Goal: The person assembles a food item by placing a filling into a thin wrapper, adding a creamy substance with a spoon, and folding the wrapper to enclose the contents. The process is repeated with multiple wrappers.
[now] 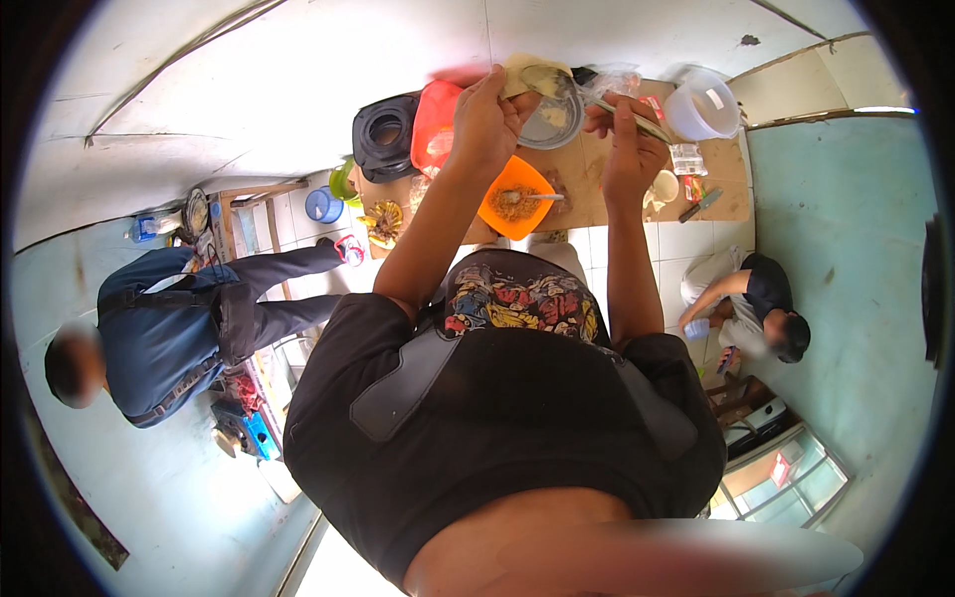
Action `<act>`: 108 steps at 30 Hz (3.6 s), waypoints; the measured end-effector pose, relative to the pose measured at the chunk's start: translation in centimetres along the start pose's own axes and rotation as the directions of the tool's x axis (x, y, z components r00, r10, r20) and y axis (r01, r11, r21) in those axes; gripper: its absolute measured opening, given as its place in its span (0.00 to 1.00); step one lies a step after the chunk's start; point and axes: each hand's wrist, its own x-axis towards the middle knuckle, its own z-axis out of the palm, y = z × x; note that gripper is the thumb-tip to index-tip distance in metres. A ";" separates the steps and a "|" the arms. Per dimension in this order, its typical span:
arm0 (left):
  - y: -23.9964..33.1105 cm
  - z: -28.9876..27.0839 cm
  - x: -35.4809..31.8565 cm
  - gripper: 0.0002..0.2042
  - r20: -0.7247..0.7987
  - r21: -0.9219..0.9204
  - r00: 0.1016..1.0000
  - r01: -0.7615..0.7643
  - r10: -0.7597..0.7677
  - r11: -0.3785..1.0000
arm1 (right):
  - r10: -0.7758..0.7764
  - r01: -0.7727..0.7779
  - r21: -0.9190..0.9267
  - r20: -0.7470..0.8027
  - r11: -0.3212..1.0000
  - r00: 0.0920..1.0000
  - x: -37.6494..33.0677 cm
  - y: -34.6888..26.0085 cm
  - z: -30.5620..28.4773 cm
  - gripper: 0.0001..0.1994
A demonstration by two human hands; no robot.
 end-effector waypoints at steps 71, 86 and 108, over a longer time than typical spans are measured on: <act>-13.6 -32.7 -2.4 0.17 -0.078 0.620 0.832 0.472 -0.550 0.627 | 0.410 -0.012 -0.830 0.263 0.558 0.873 -16.4 26.1 -6.9 0.12; -12.9 -26.5 -1.5 0.12 -0.013 0.992 0.985 0.034 -0.171 0.118 | 0.685 -0.073 -0.982 0.069 0.175 0.725 -15.6 26.9 -9.6 0.13; -12.0 -30.5 -1.2 0.16 -0.310 0.543 0.899 0.436 -0.310 0.718 | 0.513 -0.166 -0.630 0.421 0.759 0.748 -16.2 28.3 -7.5 0.14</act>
